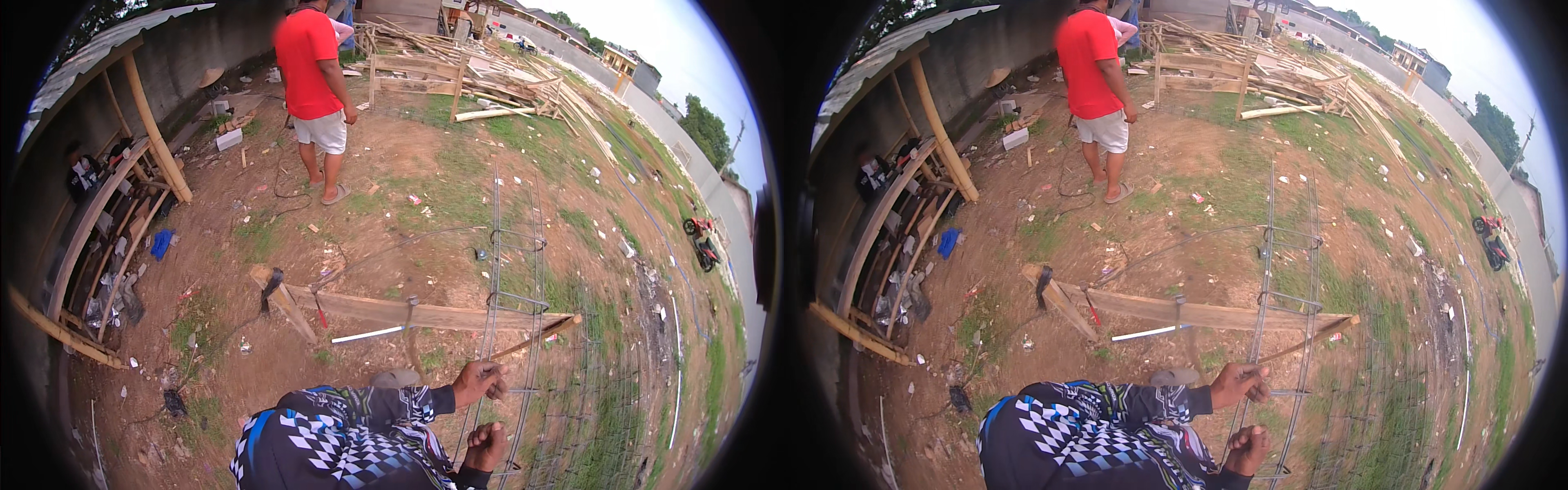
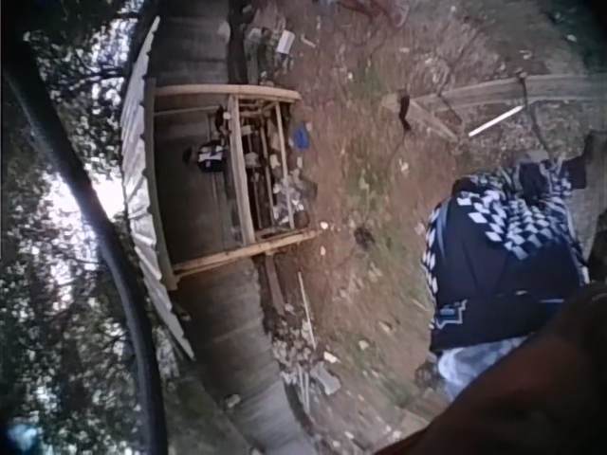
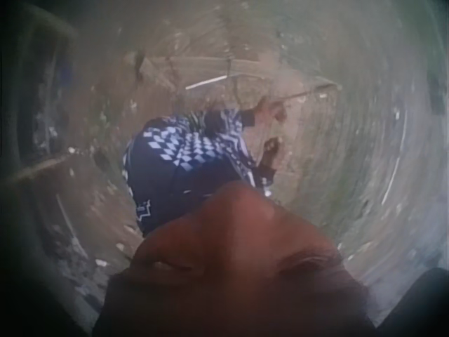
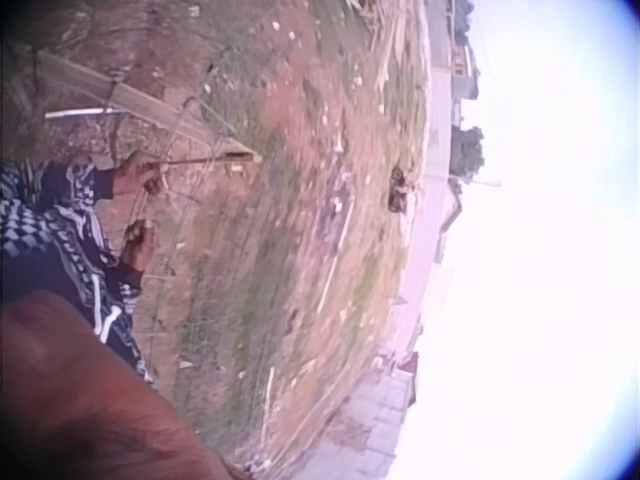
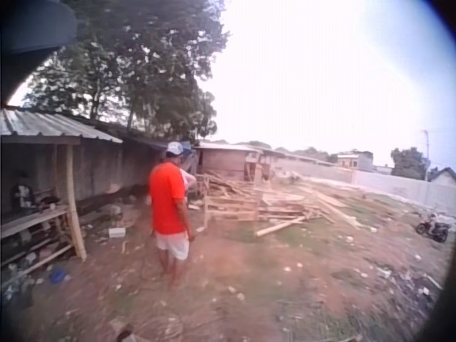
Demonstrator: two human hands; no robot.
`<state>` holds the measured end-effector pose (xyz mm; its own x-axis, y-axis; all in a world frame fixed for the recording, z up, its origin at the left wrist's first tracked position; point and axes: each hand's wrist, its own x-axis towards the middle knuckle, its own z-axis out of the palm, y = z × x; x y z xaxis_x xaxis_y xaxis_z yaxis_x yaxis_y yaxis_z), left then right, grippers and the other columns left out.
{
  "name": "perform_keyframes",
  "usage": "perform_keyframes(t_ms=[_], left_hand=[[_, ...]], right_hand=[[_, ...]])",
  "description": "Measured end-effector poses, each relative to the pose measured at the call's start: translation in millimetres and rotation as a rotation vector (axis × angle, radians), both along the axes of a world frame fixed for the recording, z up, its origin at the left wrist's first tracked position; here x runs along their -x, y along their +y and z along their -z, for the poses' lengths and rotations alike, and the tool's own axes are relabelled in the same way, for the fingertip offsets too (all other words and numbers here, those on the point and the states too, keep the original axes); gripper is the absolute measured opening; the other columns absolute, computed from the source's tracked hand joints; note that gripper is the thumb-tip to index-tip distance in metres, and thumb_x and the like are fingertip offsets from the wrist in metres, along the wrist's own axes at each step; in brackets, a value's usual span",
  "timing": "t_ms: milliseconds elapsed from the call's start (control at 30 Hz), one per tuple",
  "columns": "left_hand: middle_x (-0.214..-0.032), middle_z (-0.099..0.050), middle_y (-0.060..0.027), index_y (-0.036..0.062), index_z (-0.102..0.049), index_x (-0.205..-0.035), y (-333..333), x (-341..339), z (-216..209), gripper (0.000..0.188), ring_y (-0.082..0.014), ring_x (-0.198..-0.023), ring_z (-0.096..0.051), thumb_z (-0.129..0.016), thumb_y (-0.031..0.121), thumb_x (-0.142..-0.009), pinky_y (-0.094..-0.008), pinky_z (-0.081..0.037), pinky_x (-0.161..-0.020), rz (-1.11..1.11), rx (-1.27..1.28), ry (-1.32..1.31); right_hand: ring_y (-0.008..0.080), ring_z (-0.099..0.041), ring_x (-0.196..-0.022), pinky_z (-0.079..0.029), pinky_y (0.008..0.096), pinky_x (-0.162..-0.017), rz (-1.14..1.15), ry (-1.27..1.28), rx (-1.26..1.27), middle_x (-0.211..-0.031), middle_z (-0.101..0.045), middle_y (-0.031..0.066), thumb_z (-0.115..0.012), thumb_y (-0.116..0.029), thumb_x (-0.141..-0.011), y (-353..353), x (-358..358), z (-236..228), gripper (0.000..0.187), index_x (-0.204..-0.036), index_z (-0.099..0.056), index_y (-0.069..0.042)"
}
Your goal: The person uses pliers to twist wire ties around the intersections of a metal wire mesh panel resting on wooden supports. The person repeatedly picks up wire ties, wraps them around the mesh, and twists them to secure the structure.
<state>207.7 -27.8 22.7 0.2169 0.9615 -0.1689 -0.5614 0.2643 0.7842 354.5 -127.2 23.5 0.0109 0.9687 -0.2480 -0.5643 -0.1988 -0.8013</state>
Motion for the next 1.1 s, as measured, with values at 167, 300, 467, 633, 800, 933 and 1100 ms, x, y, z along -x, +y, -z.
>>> perform_keyframes(t_ms=[167,300,467,633,800,933,1100], left_hand=[[-0.079,-0.067,-0.0089,-0.0004,-0.061,-0.101,-3.9,10.8,-7.9,0.05,-0.02,-0.075,-0.07,-0.056,0.049,-0.095,-0.0315,-0.058,-0.066,0.035,0.238,-0.106],[-0.067,-0.059,-0.004,0.0017,-0.062,-0.094,-6.7,17.5,-12.4,0.045,-0.0159,-0.063,-0.063,-0.056,0.046,-0.096,-0.0303,-0.052,-0.06,0.079,0.226,-0.12],[-0.06,-0.047,0.0023,0.0034,-0.063,-0.083,-5.0,14.5,-4.8,0.038,-0.0108,-0.053,-0.051,-0.057,0.038,-0.098,-0.0266,-0.041,-0.054,0.456,0.035,-0.216],[-0.064,-0.057,-0.0027,0.0031,-0.062,-0.075,-3.2,0.3,-10.8,0.041,-0.0082,-0.053,-0.049,-0.055,0.036,-0.099,-0.0237,-0.038,-0.052,0.847,-0.177,0.187],[-0.077,-0.065,-0.0072,0.0,-0.065,-0.089,-6.3,-65.3,2.7,0.04,-0.0144,-0.073,-0.059,-0.055,0.038,-0.098,-0.0296,-0.043,-0.065,0.808,-0.238,0.45],[-0.085,-0.068,-0.0124,0.0015,-0.067,-0.1,0.3,-134.5,39.7,0.033,-0.0267,-0.091,-0.063,-0.058,0.033,-0.095,-0.0391,-0.043,-0.079,0.403,-0.94,0.722],[-0.092,-0.07,-0.0129,0.0094,-0.072,-0.099,16.3,-171.5,35.8,0.027,-0.0339,-0.094,-0.063,-0.063,0.033,-0.088,-0.0457,-0.042,-0.089,0.615,-1.209,1.085]], right_hand=[[0.0106,-0.044,-0.049,-0.037,0.0257,-0.047,-0.024,-0.315,-0.111,-0.057,-0.046,0.0026,-0.059,-0.022,-0.095,-0.6,8.1,-1.7,0.027,-0.076,-0.046,-0.008],[0.0095,-0.045,-0.05,-0.037,0.0253,-0.048,-0.002,-0.534,-0.202,-0.054,-0.048,0.0029,-0.059,-0.019,-0.094,-8.0,7.0,-0.7,0.027,-0.073,-0.048,-0.006],[0.0094,-0.043,-0.045,-0.037,0.0241,-0.046,0.016,-0.57,-0.167,-0.054,-0.047,0.0017,-0.06,-0.021,-0.091,-21.5,-24.9,11.1,0.028,-0.071,-0.046,-0.008],[0.0048,-0.042,-0.044,-0.029,0.0233,-0.04,0.04,-0.523,0.023,-0.055,-0.047,-0.0029,-0.064,-0.011,-0.088,-42.9,-46.1,1.9,0.024,-0.07,-0.05,-0.005],[0.0052,-0.046,-0.051,-0.036,0.0275,-0.046,0.238,-0.623,0.157,-0.057,-0.046,-0.0036,-0.062,-0.011,-0.088,-66.5,-64.8,-1.4,0.023,-0.068,-0.054,-0.002],[0.014,-0.05,-0.051,-0.041,0.0338,-0.05,0.53,-0.948,0.329,-0.054,-0.051,0.006,-0.065,-0.021,-0.08,-74.7,-113.2,29.2,0.028,-0.064,-0.058,0.001],[0.0329,-0.058,-0.055,-0.047,0.0424,-0.058,0.339,-1.061,0.604,-0.058,-0.057,0.0222,-0.068,-0.036,-0.072,-63.5,-124.5,34.8,0.041,-0.064,-0.063,0.004]])
